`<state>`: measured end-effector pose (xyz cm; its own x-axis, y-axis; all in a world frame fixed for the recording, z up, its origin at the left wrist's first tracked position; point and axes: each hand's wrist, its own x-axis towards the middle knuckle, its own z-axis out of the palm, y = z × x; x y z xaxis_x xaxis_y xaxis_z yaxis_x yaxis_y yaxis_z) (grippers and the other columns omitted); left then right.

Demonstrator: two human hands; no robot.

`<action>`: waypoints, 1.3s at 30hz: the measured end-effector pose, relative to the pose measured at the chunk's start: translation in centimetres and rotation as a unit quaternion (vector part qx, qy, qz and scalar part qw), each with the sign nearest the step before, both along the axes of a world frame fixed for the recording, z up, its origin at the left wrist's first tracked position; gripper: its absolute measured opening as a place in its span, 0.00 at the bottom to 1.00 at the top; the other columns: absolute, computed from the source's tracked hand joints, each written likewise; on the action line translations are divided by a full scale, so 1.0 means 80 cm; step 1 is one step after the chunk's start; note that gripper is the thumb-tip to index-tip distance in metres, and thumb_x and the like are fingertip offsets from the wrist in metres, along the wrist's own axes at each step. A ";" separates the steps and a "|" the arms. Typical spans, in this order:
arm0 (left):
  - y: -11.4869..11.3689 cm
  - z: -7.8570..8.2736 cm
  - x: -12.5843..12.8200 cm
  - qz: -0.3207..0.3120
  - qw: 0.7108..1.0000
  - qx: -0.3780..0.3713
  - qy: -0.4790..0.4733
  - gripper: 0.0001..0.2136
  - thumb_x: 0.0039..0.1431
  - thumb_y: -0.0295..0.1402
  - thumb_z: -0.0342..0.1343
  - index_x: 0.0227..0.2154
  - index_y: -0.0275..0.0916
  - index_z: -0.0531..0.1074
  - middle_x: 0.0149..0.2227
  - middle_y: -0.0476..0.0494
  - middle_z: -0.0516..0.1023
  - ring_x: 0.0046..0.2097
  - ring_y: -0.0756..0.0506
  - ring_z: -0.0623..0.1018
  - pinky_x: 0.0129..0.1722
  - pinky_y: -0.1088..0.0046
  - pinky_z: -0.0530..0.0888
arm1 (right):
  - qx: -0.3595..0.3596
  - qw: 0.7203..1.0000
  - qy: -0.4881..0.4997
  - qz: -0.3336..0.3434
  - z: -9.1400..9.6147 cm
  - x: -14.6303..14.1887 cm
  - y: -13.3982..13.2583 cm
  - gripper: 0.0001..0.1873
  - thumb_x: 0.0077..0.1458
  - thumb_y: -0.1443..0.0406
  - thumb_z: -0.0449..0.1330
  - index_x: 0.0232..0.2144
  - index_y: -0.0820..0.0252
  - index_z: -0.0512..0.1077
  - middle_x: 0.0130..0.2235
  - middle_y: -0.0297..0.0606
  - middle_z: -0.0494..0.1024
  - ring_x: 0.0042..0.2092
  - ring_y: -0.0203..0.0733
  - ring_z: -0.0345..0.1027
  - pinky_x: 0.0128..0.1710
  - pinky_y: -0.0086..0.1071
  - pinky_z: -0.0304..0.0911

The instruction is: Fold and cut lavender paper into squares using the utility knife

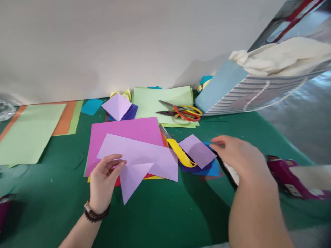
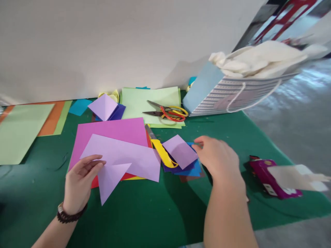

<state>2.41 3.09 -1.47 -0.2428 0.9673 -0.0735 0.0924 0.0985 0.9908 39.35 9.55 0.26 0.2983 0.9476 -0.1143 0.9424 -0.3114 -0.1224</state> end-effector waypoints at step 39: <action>-0.027 0.019 0.027 -0.163 0.975 0.115 0.099 0.04 0.56 0.29 0.60 0.33 0.42 0.79 0.34 0.43 0.82 0.37 0.44 0.81 0.37 0.68 0.78 | -0.071 0.651 0.756 -0.010 -0.032 -0.199 -0.053 0.18 0.46 0.52 0.67 0.30 0.57 0.67 0.19 0.26 0.67 0.20 0.32 0.64 0.20 0.28 0.62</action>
<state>4.54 0.96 0.04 0.0930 0.9807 0.1719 0.2728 -0.1912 0.9429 23.46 5.30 -2.28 -0.2454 0.8929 -0.3775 -0.2260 -0.4314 -0.8734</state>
